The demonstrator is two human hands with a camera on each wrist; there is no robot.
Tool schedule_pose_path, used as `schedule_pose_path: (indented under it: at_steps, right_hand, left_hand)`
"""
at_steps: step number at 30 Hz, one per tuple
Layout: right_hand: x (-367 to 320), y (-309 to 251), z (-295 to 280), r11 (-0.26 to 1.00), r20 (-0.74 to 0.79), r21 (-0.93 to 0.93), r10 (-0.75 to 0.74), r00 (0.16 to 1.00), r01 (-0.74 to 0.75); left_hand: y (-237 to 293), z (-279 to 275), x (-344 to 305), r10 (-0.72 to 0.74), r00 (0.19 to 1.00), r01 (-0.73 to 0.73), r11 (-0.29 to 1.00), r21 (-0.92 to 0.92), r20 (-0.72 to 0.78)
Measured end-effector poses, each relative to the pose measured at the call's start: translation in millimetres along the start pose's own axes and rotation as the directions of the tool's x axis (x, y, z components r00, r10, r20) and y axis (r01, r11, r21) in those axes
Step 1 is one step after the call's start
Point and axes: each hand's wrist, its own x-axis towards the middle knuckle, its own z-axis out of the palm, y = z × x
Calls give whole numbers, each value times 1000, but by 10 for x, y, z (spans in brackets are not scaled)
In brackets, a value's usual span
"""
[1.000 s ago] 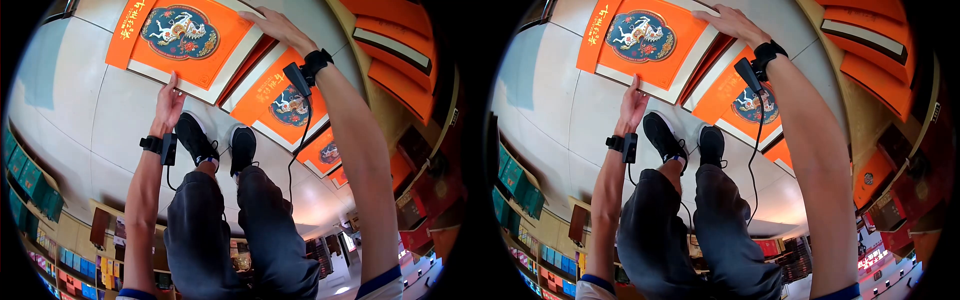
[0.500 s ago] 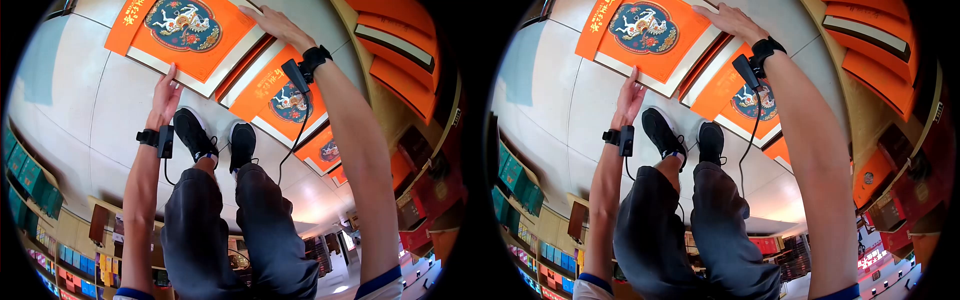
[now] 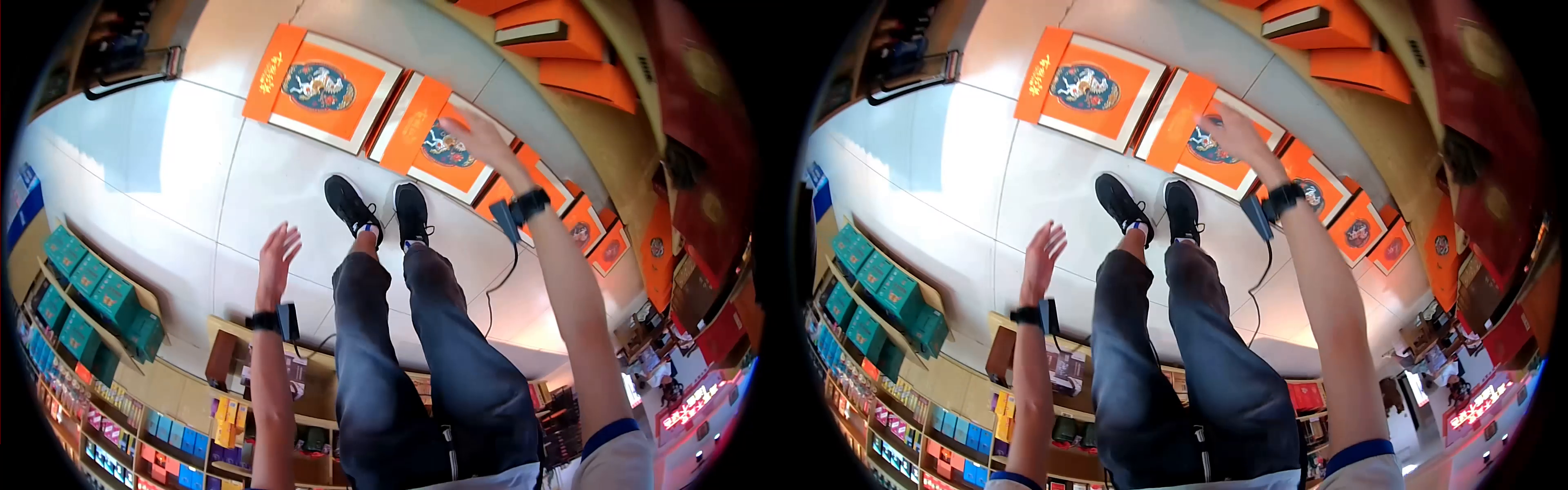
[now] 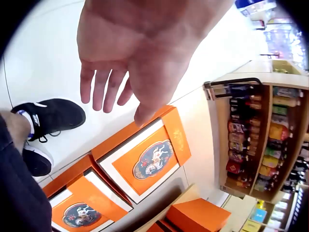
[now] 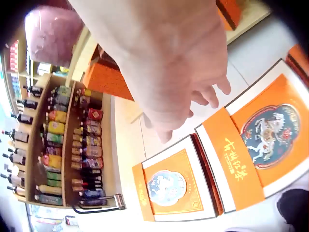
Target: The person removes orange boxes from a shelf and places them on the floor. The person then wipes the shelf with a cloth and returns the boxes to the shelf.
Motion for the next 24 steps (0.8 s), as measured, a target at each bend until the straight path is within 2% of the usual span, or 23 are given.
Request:
schedule_pose_path:
  at_steps: [2,4,6,7,8,10,11,13,15,19,24]
  right_hand:
    - [-563,83,-98,999,-17,-3,41,999,-41]
    - [-1146,-143,-364,984,85,-27,177,981,-176]
    - [-1670,-37,-437,974,100,2,227,969,-229]
    - [-1921,-53,-475,979,63,13,201,978,-202]
    - [-2165,-64,-507,984,26,20,175,984,-175]
    - [-2583,21,-542,982,61,111,149,987,-156]
    - [-2768,82,-532,982,43,81,170,985,-173]
    - [-3080,93,-485,978,2,58,200,980,-200]
    - [-3404,95,-479,925,115,88,358,927,-368]
    - [-3871,144,-311,899,109,143,402,909,-415]
    - [-4056,165,-418,877,2,202,445,896,-436]
  left_hand:
    - [86,-1,-561,66,997,-61,993,104,-43]
    - [143,4,-1042,118,991,-105,980,172,-68]
    - [307,164,-1536,171,981,-144,960,240,-94]
    - [322,194,-1697,199,973,-164,954,252,-119]
    - [402,297,-1934,234,969,-214,957,197,-83]
    - [504,468,-2280,281,958,-265,942,206,-51]
    - [555,573,-2421,295,955,-281,936,213,-38]
    - [559,711,-2638,320,947,-308,922,234,-15]
    - [526,826,-2774,342,939,-341,907,247,38]
    - [423,993,-2984,329,935,-354,885,301,134]
    - [391,1136,-3087,293,910,-403,785,470,293]
